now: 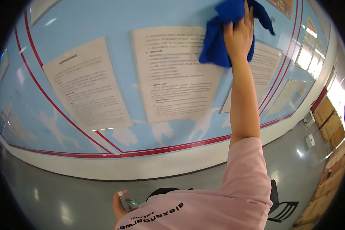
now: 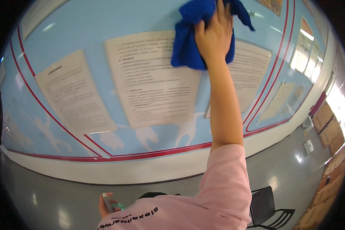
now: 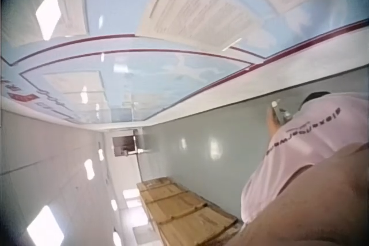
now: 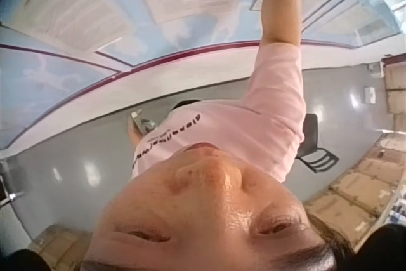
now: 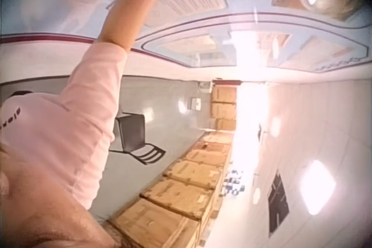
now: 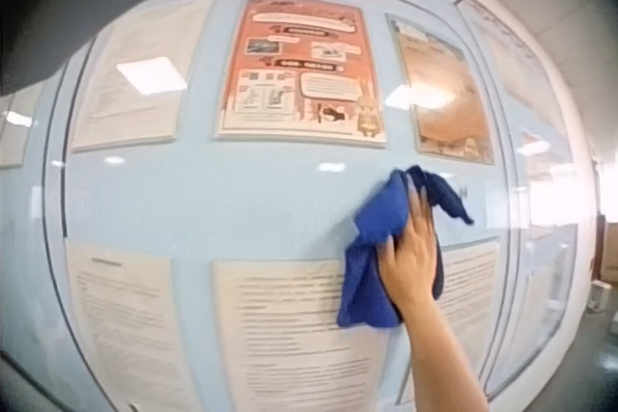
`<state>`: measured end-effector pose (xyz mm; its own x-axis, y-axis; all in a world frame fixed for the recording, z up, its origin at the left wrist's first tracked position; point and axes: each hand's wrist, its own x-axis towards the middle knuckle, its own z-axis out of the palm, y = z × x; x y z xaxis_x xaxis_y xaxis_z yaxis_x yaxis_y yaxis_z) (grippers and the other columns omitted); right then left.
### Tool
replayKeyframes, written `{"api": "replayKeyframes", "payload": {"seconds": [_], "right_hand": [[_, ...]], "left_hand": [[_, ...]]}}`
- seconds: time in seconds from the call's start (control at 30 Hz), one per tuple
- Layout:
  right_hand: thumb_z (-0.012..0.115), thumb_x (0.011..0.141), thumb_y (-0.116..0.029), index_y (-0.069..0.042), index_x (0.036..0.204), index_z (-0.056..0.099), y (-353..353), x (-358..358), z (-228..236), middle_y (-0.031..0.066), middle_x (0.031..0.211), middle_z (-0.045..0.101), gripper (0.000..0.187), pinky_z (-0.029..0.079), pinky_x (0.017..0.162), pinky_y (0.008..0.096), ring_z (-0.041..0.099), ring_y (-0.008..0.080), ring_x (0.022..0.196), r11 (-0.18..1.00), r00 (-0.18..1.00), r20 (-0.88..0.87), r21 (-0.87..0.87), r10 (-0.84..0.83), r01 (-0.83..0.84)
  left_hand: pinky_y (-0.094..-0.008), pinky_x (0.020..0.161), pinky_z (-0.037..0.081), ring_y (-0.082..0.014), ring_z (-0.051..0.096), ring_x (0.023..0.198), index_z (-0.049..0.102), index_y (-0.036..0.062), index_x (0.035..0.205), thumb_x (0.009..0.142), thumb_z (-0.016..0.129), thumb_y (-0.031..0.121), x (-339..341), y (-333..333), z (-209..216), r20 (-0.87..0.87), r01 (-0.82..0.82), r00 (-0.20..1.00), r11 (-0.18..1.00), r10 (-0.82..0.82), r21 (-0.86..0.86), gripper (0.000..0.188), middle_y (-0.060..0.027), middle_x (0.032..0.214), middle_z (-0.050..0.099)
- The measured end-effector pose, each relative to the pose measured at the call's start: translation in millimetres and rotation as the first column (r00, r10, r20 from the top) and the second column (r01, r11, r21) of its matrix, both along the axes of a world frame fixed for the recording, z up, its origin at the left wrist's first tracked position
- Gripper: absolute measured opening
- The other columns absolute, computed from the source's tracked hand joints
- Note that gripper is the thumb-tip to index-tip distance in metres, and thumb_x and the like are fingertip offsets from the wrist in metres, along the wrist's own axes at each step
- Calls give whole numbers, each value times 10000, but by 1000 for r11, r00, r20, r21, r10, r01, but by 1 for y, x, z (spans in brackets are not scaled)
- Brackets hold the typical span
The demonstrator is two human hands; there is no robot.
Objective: Cleaning a bulletin board and a wall using a blue cloth and a green spray bottle.
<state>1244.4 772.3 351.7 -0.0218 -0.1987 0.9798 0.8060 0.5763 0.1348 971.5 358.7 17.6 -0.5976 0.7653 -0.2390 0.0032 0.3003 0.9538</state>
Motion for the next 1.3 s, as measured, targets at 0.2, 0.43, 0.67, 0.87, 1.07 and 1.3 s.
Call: {"api": "replayKeyframes", "payload": {"seconds": [0.2,0.43,0.67,0.87,1.07,1.3], "right_hand": [[461,902,-392,-42,1399,405,-3,4,-124,198,1502,294,610,221,1116,529,252,458,1371,989,998,20,-135,58,-54],[585,833,-261,81,1393,318,-25,-16,-327,288,1432,329,709,224,1106,540,302,521,1302,858,981,-180,-513,-78,-26],[578,855,-218,37,1414,325,-47,-39,-264,261,1478,270,664,216,1113,536,282,500,1326,862,995,-97,-504,-4,-46],[616,686,-134,-93,1422,382,-59,-96,-106,142,1491,318,773,223,1110,549,319,447,1329,963,997,47,-262,-60,70],[645,699,-168,-175,1365,477,-69,-193,-15,19,1448,410,686,447,912,421,465,269,1253,999,988,149,-23,51,-48],[571,706,-48,-128,1391,445,-87,-212,-58,28,1464,390,701,471,955,399,454,331,1257,994,990,130,-89,-47,59]], "left_hand": [[-269,621,508,-150,580,814,532,121,1154,481,684,-177,-20,-18,-11,-13,66,998,996,-67,-60,751,-36,1068,512],[-242,562,507,-148,575,821,520,124,1162,602,665,-119,-33,-36,-19,-210,197,964,971,-166,135,627,-43,1028,511],[-318,614,513,-178,608,796,530,96,1139,539,862,2,-44,-63,-20,-59,36,998,998,-33,43,693,-66,1042,538],[-323,618,524,-185,617,784,530,103,1148,543,885,36,-51,-80,-8,-88,42,995,999,-42,-4,705,-60,1006,549],[-330,618,533,-203,635,796,520,85,1168,524,925,161,-67,-97,-36,-93,1,996,996,7,84,764,-68,1043,547],[-256,573,488,-165,569,850,509,106,1190,554,825,-16,-70,-102,-33,-138,44,990,988,-24,146,720,-52,1044,527]]}}
